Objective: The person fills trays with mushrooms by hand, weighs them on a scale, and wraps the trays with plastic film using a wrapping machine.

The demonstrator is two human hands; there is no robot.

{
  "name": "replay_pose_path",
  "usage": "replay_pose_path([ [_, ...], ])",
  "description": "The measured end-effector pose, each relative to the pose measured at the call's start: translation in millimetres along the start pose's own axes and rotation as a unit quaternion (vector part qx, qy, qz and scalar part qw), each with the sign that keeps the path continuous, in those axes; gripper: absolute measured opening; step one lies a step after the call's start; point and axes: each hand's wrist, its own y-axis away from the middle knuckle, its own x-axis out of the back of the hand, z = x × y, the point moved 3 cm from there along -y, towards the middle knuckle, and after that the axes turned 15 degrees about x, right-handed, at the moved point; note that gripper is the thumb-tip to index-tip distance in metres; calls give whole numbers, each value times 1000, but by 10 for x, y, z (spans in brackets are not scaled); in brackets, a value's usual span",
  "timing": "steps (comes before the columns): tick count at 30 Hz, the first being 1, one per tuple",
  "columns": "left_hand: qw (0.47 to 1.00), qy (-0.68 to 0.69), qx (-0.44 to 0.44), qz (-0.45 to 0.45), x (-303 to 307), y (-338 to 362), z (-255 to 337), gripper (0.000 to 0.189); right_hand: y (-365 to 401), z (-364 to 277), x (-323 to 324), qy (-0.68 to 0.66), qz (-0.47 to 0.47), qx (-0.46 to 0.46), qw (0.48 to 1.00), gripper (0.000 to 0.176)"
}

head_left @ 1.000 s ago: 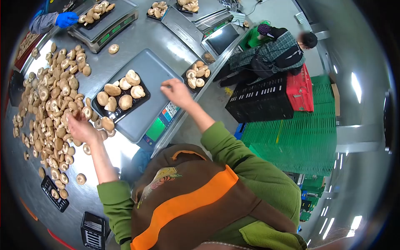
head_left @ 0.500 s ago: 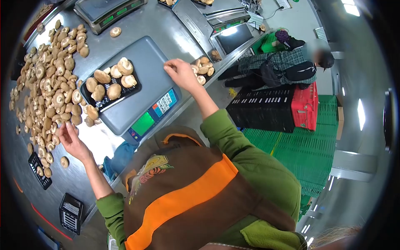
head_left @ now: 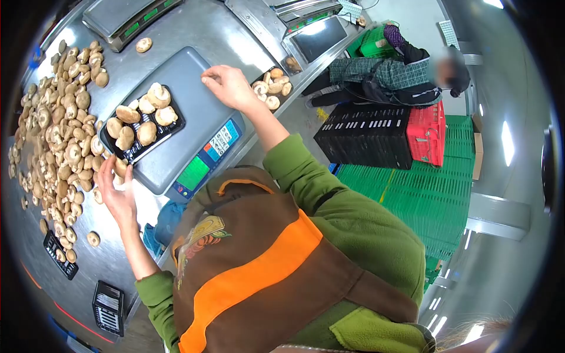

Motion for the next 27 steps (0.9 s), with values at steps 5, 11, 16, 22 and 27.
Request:
replay_pose_path([
  [5, 993, 94, -4, 69, -21, 21, 34, 36, 74, 12, -61, -16, 8, -39, 999, 22],
  [11, 978, 51, -175, 97, -46, -221, 669, 21, -90, -144, -427, -67, 8, -4, 998, 23],
  [16, 994, 96, -57, -9, -255, -266, 388, 18, -210, -150, -537, -74, -1, 2, 997, 22],
  [22, 999, -9, -42, 12, -129, -133, 258, 33, -395, -188, -467, -100, 68, -45, 992, 27],
  [27, 996, -69, -49, 1, -180, -117, 114, 43, -710, -322, -521, -47, 68, 23, 996, 36],
])
